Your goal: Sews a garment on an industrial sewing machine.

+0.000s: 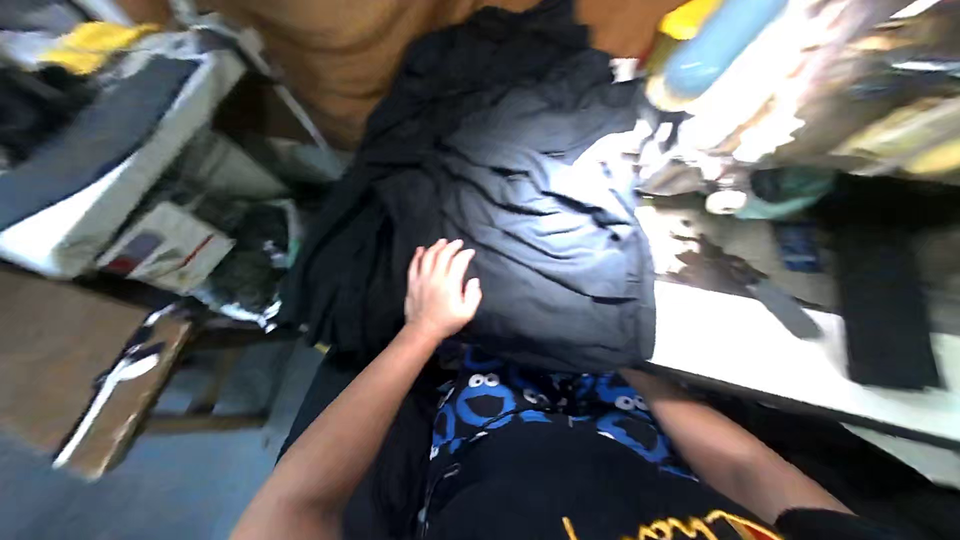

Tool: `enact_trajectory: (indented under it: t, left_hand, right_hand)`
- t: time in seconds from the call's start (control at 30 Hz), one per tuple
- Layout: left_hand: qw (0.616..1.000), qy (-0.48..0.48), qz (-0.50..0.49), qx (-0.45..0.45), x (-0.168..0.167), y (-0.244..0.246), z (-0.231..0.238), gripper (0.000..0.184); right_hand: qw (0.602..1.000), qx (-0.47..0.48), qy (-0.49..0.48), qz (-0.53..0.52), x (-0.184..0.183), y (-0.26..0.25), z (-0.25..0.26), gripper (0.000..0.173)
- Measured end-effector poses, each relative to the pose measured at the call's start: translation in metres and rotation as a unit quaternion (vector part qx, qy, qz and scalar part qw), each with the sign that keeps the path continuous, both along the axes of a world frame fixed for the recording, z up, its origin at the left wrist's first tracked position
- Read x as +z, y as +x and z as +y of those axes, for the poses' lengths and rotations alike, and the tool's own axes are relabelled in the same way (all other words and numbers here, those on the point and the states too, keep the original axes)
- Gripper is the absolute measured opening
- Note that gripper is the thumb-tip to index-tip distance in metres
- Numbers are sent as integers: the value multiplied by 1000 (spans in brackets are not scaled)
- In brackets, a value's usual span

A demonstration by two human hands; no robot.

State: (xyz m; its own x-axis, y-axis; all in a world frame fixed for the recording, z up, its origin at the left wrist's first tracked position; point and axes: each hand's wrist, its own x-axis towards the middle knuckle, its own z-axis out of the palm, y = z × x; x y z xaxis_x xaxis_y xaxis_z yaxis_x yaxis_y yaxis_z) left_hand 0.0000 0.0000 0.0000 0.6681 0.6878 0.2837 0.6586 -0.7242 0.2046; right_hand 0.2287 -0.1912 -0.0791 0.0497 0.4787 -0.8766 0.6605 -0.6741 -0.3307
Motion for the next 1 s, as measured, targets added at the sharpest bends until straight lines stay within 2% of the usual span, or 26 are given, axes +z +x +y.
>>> enact_trajectory:
  t: [0.07,0.1,0.13,0.2,0.27,0.33,0.37,0.43,0.57,0.63,0.7,0.77,0.87,0.93,1.0]
  left_hand:
    - [998,-11,-54,-1,3,4,-5,50]
    - [995,-17,-98,-15,6,10,-13,50]
    - [989,-8,-137,-49,10,19,-22,48]
    - [969,1,-177,-174,20,47,-51,35]
    - [945,-31,-133,-299,24,78,-82,34]
    - [930,-65,-64,-355,20,100,-104,42]
    - [931,-64,-38,-356,16,106,-110,47]
    - [938,-25,-47,-343,4,110,-114,51]
    - [947,23,-88,-309,-3,109,-119,47]
    - [951,33,-101,-289,1,111,-125,36]
    - [953,17,-110,-281,8,114,-128,15]
    - [951,-29,-108,-288,21,111,-129,13]
    - [936,-97,-148,-306,38,105,-126,18]
    - [925,-135,-195,-296,47,102,-124,20]
    - [917,-152,-237,-283,53,100,-122,20]
  right_hand:
    - [994,66,25,86,-44,21,2,47]
    - [990,80,61,98,-44,22,1,49]
    - [987,87,103,93,-37,17,0,49]
    - [984,83,138,73,-9,3,-8,45]
    - [978,90,169,78,27,-10,-25,39]
    - [970,123,197,79,60,-20,-41,37]
    - [966,137,205,74,77,-21,-49,36]
    - [957,123,246,88,106,-13,-64,33]
    - [908,-35,398,121,143,20,-85,31]
    - [887,-132,438,69,152,37,-75,30]
    - [861,-178,475,-39,148,55,-51,23]
    - [832,-148,518,-131,142,70,-21,20]
    - [822,-57,529,-204,130,88,24,33]
    - [821,-25,520,-236,121,91,40,37]
    - [788,-15,560,-254,113,87,41,32]
